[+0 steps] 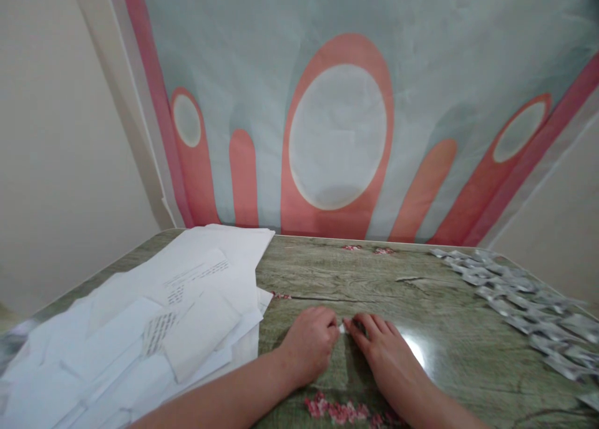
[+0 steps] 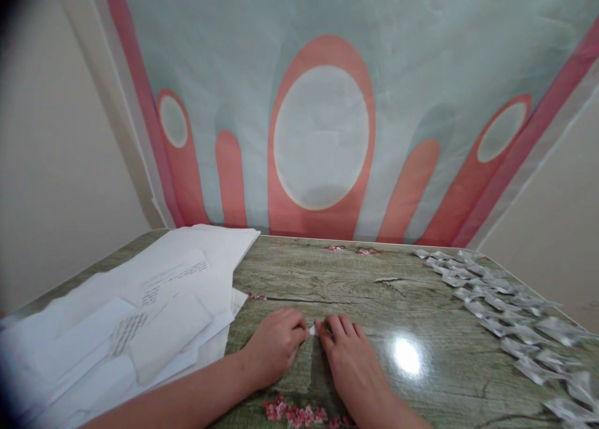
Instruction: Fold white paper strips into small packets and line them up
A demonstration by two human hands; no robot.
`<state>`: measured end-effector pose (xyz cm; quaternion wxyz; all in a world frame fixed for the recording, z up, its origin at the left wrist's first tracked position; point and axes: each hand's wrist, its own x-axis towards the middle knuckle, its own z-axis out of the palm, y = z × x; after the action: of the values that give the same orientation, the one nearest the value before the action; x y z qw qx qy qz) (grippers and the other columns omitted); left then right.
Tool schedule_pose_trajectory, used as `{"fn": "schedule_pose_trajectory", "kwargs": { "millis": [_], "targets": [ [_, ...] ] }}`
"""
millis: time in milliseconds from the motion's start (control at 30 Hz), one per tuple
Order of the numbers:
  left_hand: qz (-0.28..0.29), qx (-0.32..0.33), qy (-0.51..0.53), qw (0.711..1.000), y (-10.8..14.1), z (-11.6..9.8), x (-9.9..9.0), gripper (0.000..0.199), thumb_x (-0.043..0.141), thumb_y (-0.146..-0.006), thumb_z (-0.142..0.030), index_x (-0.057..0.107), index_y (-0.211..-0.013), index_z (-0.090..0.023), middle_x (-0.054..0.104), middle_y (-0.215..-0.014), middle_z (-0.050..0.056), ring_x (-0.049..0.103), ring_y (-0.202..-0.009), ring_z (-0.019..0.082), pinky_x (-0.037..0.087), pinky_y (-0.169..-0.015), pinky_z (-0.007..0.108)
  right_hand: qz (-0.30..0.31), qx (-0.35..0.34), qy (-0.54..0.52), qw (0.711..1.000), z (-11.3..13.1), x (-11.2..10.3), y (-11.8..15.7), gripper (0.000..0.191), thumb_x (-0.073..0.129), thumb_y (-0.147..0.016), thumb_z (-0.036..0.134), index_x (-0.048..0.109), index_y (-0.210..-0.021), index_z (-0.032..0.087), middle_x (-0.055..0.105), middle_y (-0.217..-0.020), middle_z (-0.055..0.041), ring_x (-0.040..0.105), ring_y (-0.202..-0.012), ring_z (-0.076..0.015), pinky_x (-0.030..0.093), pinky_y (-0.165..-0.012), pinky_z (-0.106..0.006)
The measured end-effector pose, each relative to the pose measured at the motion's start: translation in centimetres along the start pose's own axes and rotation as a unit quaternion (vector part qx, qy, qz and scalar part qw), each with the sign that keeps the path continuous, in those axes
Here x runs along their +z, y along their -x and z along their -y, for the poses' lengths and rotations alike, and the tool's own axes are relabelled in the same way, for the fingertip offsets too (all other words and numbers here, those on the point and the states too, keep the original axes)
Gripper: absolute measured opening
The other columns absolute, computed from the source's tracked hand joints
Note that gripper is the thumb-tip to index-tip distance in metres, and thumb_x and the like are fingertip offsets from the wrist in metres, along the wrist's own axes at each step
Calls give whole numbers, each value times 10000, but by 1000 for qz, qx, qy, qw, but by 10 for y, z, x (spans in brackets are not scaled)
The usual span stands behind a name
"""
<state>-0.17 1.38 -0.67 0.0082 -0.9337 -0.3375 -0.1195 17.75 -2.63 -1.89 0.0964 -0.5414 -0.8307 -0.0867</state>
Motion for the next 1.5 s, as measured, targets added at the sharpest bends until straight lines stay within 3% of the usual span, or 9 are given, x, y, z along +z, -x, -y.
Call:
{"fn": "schedule_pose_trajectory", "kwargs": {
  "millis": [167,467,900,1167,1367,1500],
  "targets": [
    [0,9,-10,1000,1,1,1,139,471,-841,-155,604,-803,-157,549,-809,41,498,-789,171,391,-704,290,-7,3,-64,998,-6,3,-2,459,480,-781,11,569,-1165,246,587,-1057,-64,522,-954,-205,422,-826,-333],
    [-12,15,-12,1000,0,2,3,115,487,-842,-171,598,-813,-166,543,-812,28,486,-776,164,379,-697,298,-20,38,-222,974,-11,2,-7,238,447,-869,129,644,-989,189,586,-909,-66,546,-846,-178,444,-743,-282],
    [-8,10,31,999,-1,-2,-7,68,527,-780,-185,570,-828,-162,554,-866,37,482,-812,176,381,-737,304,-14,11,-137,990,-17,11,-9,207,453,-881,155,656,-887,196,569,-773,-29,529,-716,-169,395,-655,-265],
    [-30,-61,137,988,-2,-3,-8,198,582,-791,-268,554,-979,-210,575,-936,26,500,-900,197,376,-798,313,-42,-76,-65,994,-18,15,-7,167,588,-796,120,604,-940,204,569,-819,-22,534,-762,-202,379,-698,-328],
    [-59,-157,239,957,-4,2,-4,232,635,-765,-354,527,-896,-196,581,-818,-7,519,-775,167,386,-696,263,-86,-34,-134,987,-13,8,-7,148,484,-853,137,615,-867,205,586,-746,-15,542,-689,-176,383,-656,-307],
    [-65,-149,276,947,-4,1,-5,166,574,-818,-343,533,-782,-187,562,-759,-6,507,-720,151,376,-653,247,-85,16,-206,975,-6,10,-9,164,466,-855,157,622,-847,211,602,-734,-17,551,-692,-171,389,-641,-286]
  ]
}}
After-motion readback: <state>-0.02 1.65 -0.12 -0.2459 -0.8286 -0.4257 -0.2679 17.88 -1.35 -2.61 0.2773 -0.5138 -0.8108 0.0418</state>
